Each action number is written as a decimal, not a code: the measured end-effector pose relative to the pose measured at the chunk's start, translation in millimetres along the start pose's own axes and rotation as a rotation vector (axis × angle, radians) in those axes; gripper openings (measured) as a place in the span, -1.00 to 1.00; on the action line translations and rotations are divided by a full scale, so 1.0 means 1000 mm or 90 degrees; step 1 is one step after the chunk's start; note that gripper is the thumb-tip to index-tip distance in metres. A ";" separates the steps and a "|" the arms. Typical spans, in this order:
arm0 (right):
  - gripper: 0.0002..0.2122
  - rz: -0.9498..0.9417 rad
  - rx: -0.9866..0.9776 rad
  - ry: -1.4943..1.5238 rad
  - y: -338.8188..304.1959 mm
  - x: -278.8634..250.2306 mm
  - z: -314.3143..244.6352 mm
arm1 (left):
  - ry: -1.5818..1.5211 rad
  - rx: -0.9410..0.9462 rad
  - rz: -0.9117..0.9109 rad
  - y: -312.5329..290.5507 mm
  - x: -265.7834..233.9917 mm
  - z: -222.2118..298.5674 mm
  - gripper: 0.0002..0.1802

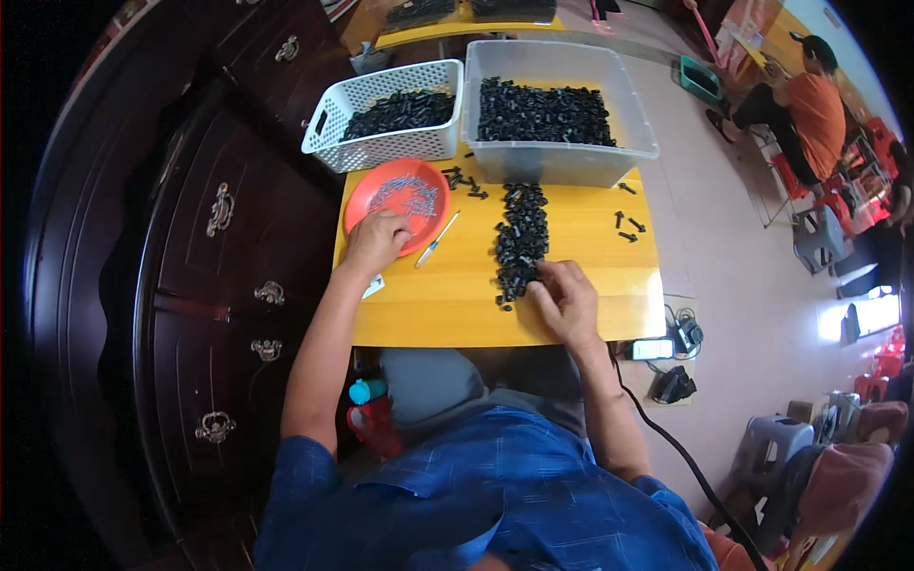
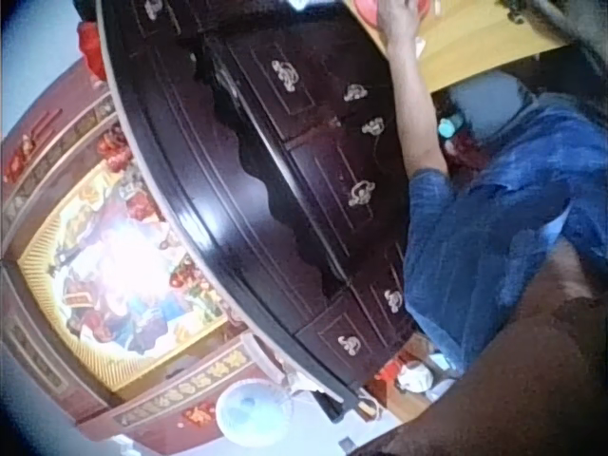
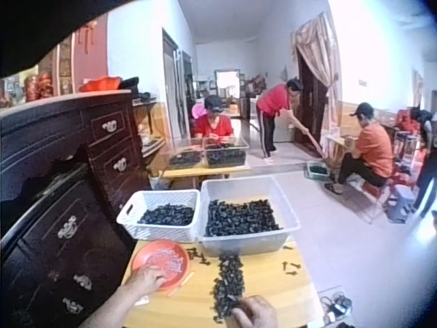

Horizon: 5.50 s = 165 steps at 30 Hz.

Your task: Assembling small black plastic components by hand.

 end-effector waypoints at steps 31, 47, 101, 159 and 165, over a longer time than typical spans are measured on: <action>-0.86 0.104 0.104 0.140 -0.007 -0.005 0.024 | -0.800 -0.176 0.129 -0.064 0.021 0.065 -0.89; -0.86 0.140 0.110 0.171 -0.009 -0.005 0.029 | -0.841 -0.221 0.102 -0.071 0.030 0.083 -0.92; -0.85 0.052 0.059 0.209 -0.005 -0.007 0.022 | -0.835 -0.187 0.045 -0.055 0.059 0.147 -0.89; -0.79 0.005 0.185 0.644 -0.019 0.003 0.057 | -0.358 -0.010 0.080 -0.033 0.055 0.137 -0.91; -0.79 0.014 0.214 0.621 -0.019 0.003 0.059 | -0.342 -0.020 0.063 -0.048 0.045 0.145 -0.90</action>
Point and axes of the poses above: each hand's wrist, its own y-axis towards the middle knuckle, its own x-axis out of the palm, z = x × y, the point moved 6 cm from there along y, towards the middle knuckle, and after that the axes turned 5 degrees about -y, right-handed, at the moved point
